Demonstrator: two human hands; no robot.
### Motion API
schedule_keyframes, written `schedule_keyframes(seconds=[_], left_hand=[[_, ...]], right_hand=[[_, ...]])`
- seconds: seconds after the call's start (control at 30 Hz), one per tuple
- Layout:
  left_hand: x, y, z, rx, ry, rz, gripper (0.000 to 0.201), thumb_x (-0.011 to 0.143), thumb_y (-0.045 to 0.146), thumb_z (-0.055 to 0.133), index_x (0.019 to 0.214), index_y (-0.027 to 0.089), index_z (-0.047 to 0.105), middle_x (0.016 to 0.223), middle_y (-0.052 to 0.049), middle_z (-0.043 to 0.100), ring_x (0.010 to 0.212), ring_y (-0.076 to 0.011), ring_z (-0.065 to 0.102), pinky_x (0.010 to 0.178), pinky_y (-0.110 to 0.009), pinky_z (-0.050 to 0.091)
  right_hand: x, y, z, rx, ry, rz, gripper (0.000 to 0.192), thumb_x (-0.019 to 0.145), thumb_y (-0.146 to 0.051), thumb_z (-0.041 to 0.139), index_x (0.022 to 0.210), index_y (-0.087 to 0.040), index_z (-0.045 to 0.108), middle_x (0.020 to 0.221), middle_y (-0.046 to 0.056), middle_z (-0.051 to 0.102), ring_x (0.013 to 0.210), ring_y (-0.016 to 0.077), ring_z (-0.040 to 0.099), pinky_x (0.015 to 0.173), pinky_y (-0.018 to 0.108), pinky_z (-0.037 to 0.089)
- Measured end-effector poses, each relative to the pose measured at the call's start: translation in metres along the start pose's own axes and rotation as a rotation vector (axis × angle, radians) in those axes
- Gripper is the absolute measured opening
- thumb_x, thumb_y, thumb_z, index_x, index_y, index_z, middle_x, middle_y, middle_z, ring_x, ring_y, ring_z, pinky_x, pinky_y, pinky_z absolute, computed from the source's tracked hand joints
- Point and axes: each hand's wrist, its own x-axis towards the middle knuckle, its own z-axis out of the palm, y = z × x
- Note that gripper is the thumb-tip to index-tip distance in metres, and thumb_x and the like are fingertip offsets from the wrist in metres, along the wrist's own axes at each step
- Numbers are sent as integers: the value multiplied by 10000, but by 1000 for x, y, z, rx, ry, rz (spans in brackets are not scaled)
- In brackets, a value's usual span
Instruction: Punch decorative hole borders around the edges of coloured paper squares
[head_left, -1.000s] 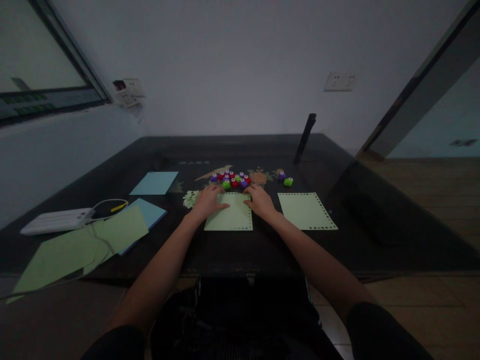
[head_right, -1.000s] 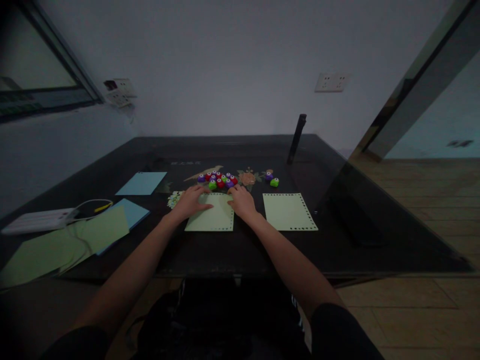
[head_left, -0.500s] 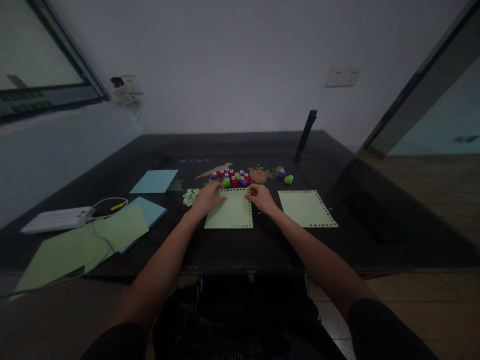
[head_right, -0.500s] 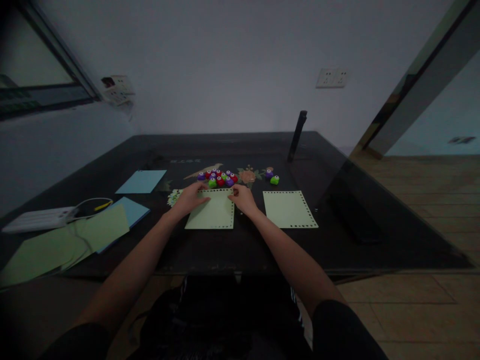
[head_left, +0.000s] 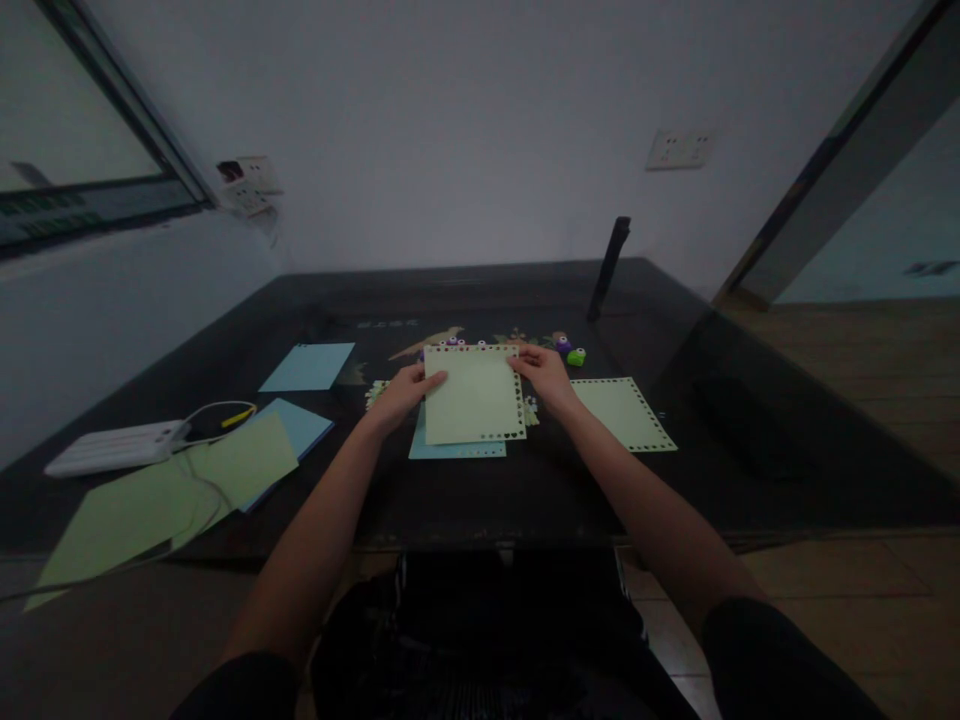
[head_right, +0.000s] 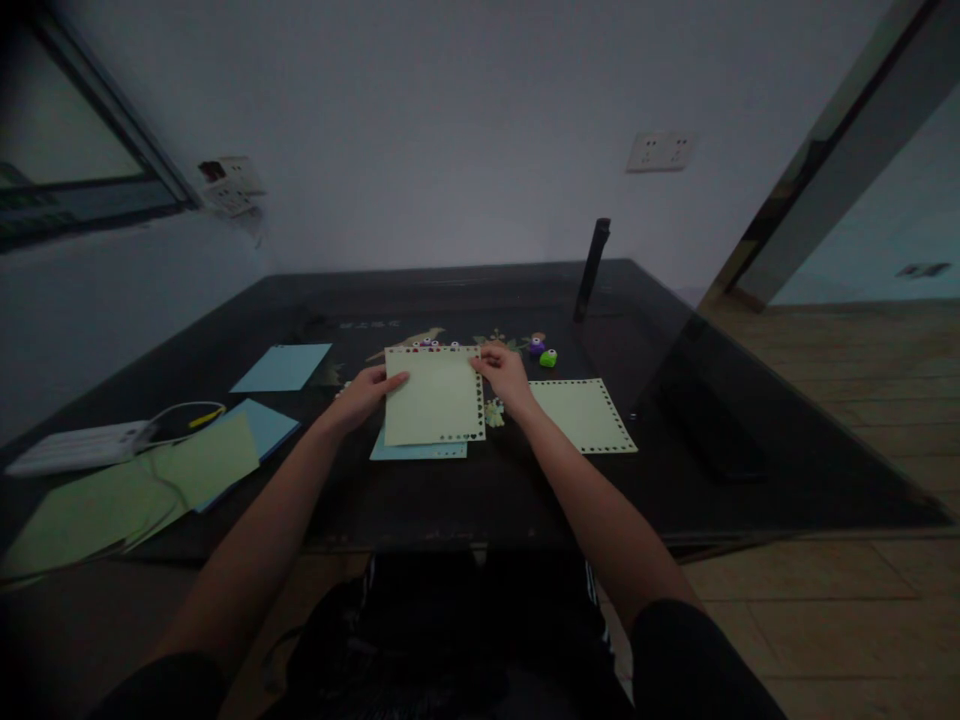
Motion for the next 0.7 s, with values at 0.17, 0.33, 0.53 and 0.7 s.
schedule_keyframes(seconds=[0.17,0.33,0.53,0.7], left_hand=[[-9,5,10,97,-215,-50,317,714,442,645,791,141,706,798,-85,715,694,-209,638,610,-312,499],[-4,-3,10,95,-118,-6,332,737,450,614,780,129,689,740,-79,700,618,-174,605,533,-274,467],[4,-12,6,37,1,-18,365,776,459,577,768,99,638,594,-66,646,468,-136,555,446,-237,380],[-2,-2,9,24,-64,-50,296,768,398,608,763,104,633,576,-67,654,468,-138,572,436,-216,341]], right_hand=[[4,-4,-13,2,105,-7,248,644,-411,658,722,-192,572,615,-28,538,567,110,475,523,234,383],[1,-5,-14,40,-46,108,224,677,-372,668,783,-183,611,644,-17,585,537,99,494,502,234,391],[-6,-4,-10,4,-249,233,143,688,-290,696,691,-171,616,635,17,641,579,138,607,562,268,470],[-4,-1,-9,1,-197,245,136,692,-270,698,681,-162,616,596,5,647,566,138,624,556,251,470]])
